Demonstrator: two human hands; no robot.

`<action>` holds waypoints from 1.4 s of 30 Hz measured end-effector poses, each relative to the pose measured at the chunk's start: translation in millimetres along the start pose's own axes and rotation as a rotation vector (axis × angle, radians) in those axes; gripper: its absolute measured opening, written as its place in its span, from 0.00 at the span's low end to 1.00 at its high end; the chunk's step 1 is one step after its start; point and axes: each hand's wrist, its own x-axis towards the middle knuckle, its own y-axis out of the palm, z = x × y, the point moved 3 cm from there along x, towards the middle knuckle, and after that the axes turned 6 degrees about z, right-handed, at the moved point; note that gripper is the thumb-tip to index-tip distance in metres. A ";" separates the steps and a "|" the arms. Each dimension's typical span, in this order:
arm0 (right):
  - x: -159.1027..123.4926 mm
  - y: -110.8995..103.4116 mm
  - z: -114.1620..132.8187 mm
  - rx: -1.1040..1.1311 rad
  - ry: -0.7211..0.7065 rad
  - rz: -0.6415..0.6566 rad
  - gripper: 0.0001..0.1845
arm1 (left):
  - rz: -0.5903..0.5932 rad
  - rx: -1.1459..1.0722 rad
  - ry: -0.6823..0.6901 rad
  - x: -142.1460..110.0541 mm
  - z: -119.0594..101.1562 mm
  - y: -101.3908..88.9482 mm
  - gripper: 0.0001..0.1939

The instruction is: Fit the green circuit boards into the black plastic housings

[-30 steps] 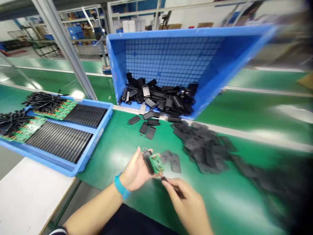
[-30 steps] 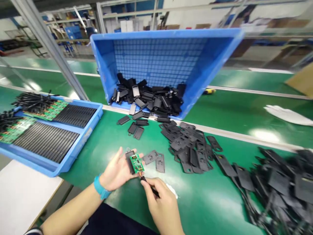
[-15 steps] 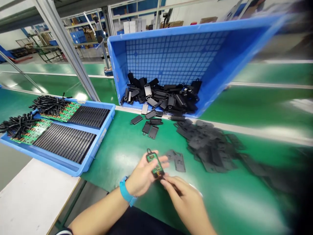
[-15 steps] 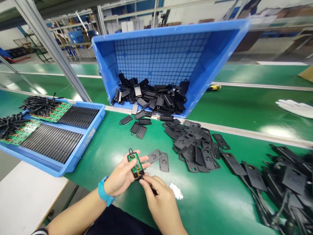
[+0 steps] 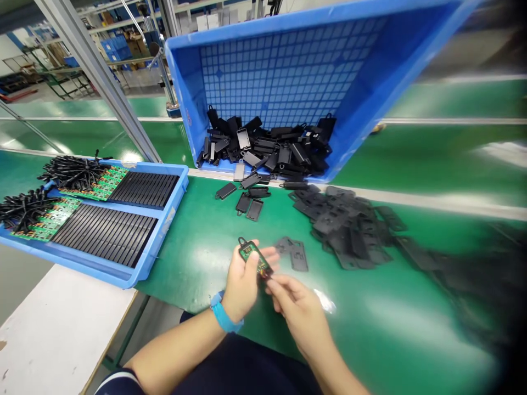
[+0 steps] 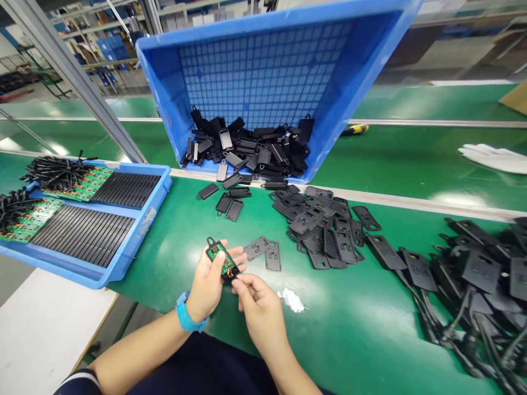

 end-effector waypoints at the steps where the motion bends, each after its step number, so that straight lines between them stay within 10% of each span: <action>1: 0.8 0.9 -1.4 0.012 0.000 -0.001 0.15 | -0.008 -0.008 -0.004 -1.2 -0.1 1.2 0.17; 13: 32.0 -8.6 8.0 -0.426 -0.269 0.015 0.13 | -0.147 0.176 0.037 2.4 -18.1 -16.8 0.18; 20: 71.6 -36.4 26.8 -1.186 -0.540 -0.140 0.20 | -0.003 -0.030 -0.338 24.6 -17.5 -39.5 0.16; 28: 40.1 -21.3 43.4 -0.559 -0.790 0.078 0.19 | 0.164 -0.096 -0.318 11.8 -3.5 -18.8 0.15; 42: 25.3 -9.9 22.5 -0.597 -0.767 0.093 0.33 | 0.227 0.260 -0.116 -4.9 -10.8 -4.4 0.19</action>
